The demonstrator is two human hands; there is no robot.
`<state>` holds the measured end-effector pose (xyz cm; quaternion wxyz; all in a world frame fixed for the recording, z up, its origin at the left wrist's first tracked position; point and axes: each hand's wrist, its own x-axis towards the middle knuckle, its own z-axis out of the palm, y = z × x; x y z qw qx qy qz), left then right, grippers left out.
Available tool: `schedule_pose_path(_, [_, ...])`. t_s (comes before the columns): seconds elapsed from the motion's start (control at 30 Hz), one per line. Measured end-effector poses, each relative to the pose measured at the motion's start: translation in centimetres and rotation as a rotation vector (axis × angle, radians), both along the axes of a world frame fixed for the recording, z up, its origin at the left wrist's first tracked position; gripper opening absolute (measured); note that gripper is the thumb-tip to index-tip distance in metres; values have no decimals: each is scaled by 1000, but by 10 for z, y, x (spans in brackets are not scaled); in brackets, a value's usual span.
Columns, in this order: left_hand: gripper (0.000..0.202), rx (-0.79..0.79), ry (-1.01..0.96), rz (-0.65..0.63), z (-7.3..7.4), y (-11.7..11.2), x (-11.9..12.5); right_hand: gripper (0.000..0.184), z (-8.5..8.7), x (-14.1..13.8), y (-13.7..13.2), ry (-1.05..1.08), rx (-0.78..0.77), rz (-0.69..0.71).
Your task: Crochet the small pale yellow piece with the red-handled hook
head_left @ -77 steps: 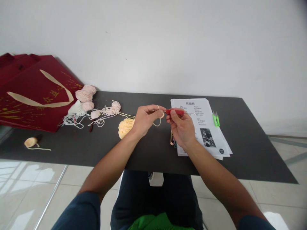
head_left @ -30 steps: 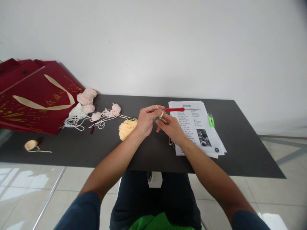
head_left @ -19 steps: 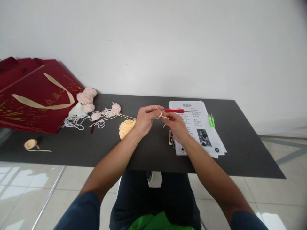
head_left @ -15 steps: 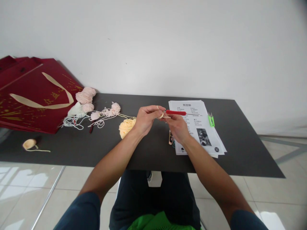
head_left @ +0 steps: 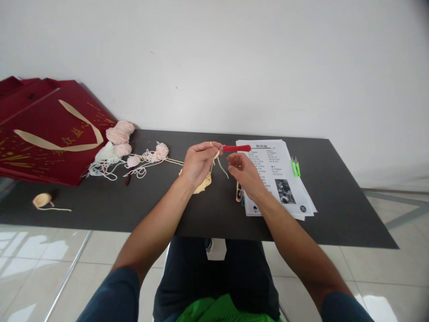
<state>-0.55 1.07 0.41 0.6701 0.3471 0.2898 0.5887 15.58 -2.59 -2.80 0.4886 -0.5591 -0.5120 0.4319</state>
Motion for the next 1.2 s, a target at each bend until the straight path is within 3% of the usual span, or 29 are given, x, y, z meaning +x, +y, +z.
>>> schedule_pose_path(0.1, [7,-17,-36,4,-1,3,2,8,-9,-2,-1,-262,-88,102])
schedule_pose_path(0.27, [7,-46,-33,-18,11,-2,11,10,-6,-21,-7,-370,5,255])
schedule_pose_path(0.6, [5,9,-12,-41,40,-21,9,25,5,-51,-18,-100,5,262])
schedule_pose_path(0.83, [6,52,-22,-22,76,-32,2,40,42,-70,-25,463,-18,336])
schedule_pose_path(0.93, [8,86,-29,-3,89,-35,0,39,43,-66,-26,313,27,359])
schedule_pose_path(1.03, [8,76,-40,-12,90,-35,-3,35,34,-54,-28,-139,53,166])
schedule_pose_path(1.1, [7,77,-54,-11,87,-34,-5,27,28,-44,-31,-206,45,128])
schedule_pose_path(1.2, [7,98,-60,-12,83,-32,-7,32,21,-29,-39,-239,-12,220])
